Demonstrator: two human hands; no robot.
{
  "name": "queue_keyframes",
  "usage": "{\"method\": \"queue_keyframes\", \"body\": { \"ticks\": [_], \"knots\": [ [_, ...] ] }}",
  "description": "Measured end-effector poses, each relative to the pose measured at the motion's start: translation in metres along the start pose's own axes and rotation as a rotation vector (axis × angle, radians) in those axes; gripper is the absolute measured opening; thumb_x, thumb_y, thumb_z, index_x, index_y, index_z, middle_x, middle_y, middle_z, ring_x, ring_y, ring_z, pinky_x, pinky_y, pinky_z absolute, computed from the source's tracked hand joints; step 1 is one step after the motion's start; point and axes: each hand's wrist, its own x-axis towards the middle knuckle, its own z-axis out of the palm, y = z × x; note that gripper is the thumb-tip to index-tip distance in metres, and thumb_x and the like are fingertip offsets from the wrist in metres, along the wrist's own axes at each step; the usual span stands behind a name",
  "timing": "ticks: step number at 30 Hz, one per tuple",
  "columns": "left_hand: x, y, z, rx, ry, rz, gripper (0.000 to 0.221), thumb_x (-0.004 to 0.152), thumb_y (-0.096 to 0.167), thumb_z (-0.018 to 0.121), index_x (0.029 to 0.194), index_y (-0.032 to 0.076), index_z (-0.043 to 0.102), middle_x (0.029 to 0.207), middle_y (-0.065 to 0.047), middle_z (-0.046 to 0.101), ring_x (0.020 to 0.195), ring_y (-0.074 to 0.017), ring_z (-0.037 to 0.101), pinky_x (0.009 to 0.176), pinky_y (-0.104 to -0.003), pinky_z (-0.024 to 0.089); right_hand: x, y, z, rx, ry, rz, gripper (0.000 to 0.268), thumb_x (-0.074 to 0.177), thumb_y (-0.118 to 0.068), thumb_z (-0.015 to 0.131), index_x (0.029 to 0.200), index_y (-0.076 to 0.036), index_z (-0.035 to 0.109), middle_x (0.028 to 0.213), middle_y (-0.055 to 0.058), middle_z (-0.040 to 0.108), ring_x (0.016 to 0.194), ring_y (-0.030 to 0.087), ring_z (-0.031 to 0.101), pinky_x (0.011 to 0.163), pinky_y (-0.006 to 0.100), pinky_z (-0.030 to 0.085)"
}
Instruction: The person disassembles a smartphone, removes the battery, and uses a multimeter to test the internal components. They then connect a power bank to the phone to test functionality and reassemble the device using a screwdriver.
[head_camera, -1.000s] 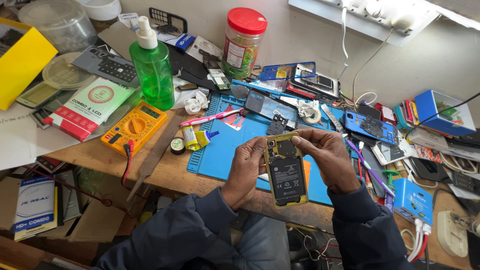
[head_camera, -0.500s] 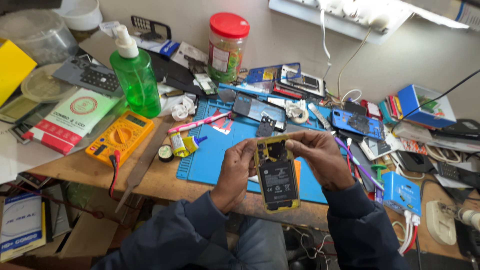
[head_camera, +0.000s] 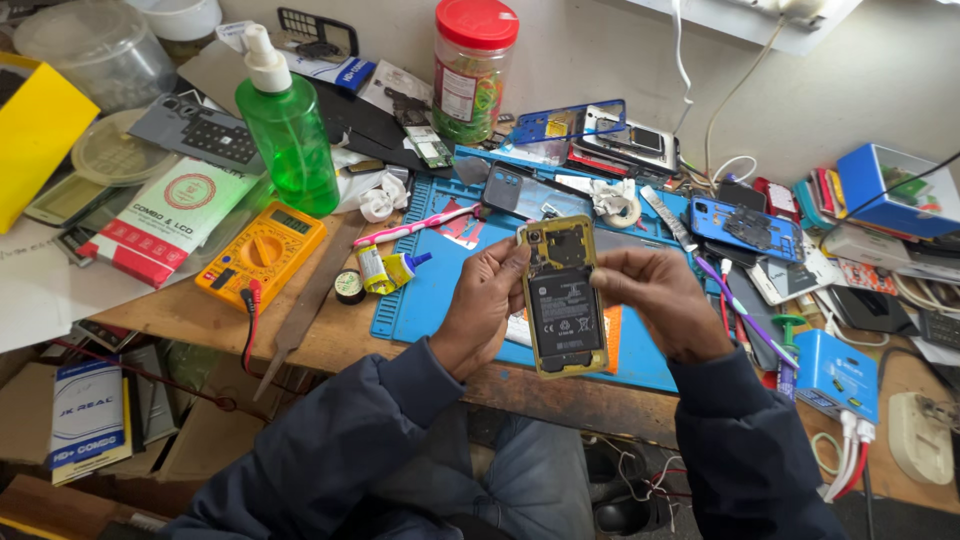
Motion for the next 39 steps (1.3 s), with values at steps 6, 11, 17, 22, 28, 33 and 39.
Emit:
{"method": "queue_keyframes", "body": {
  "ticks": [6,11,17,22,28,33,39],
  "knots": [
    [-0.007,0.01,0.004,-0.014,-0.04,-0.126,0.034,0.112,0.026,0.05,0.126,-0.003,0.061,0.115,-0.007,0.074,0.101,-0.0127,0.073,0.092,-0.029,0.059,-0.004,0.022,-0.008,0.064,0.023,-0.033,0.025,0.098,-0.013,0.072,0.111,0.007,0.073,0.093,0.009,0.075,0.076,0.011,0.068,0.07,0.026,0.056],
    [-0.03,0.011,0.012,0.247,-0.051,-0.371,0.034,0.103,0.016,0.055,0.133,0.001,0.06,0.118,-0.006,0.073,0.107,-0.0133,0.07,0.094,-0.033,0.06,0.009,0.025,-0.011,0.179,0.106,-0.087,0.023,0.101,-0.012,0.07,0.115,0.006,0.071,0.095,0.009,0.075,0.075,0.01,0.067,0.07,0.025,0.054],
    [-0.025,0.011,0.002,0.261,-0.041,-0.229,0.03,0.105,0.014,0.057,0.128,-0.005,0.063,0.118,-0.008,0.074,0.105,-0.0139,0.071,0.095,-0.034,0.061,-0.015,0.03,0.002,0.05,0.03,0.018,0.029,0.098,-0.016,0.071,0.117,0.006,0.074,0.094,0.007,0.075,0.077,0.008,0.067,0.072,0.024,0.056],
    [-0.026,0.011,0.002,0.272,-0.032,-0.272,0.032,0.109,0.018,0.052,0.128,-0.005,0.063,0.12,-0.008,0.072,0.106,-0.0133,0.07,0.095,-0.032,0.059,-0.028,0.035,0.006,0.04,0.039,0.022,0.029,0.091,-0.011,0.076,0.113,0.007,0.074,0.091,0.01,0.078,0.074,0.011,0.068,0.067,0.025,0.055],
    [-0.026,0.013,-0.001,0.45,-0.114,-0.334,0.033,0.107,0.02,0.051,0.125,-0.005,0.062,0.122,-0.015,0.075,0.113,-0.0207,0.074,0.095,-0.031,0.061,-0.025,0.038,0.007,0.061,0.074,-0.018,0.027,0.089,-0.01,0.077,0.11,0.006,0.074,0.089,0.01,0.078,0.073,0.011,0.069,0.066,0.025,0.054],
    [-0.025,0.013,0.003,0.474,-0.109,-0.312,0.034,0.106,0.02,0.051,0.124,-0.006,0.064,0.118,-0.017,0.075,0.109,-0.0213,0.075,0.093,-0.032,0.061,-0.028,0.036,0.017,0.096,0.115,-0.043,0.031,0.088,-0.009,0.079,0.115,0.006,0.072,0.085,0.009,0.075,0.074,0.012,0.069,0.067,0.024,0.054],
    [-0.024,0.027,0.006,0.368,-0.084,-0.36,0.035,0.104,0.024,0.057,0.121,-0.005,0.066,0.113,-0.017,0.077,0.102,-0.0194,0.076,0.087,-0.03,0.061,-0.047,0.015,0.035,-0.503,0.278,-0.539,0.052,0.078,-0.016,0.084,0.124,-0.001,0.065,0.108,0.015,0.07,0.092,0.021,0.07,0.075,0.028,0.06]
  ]
}}
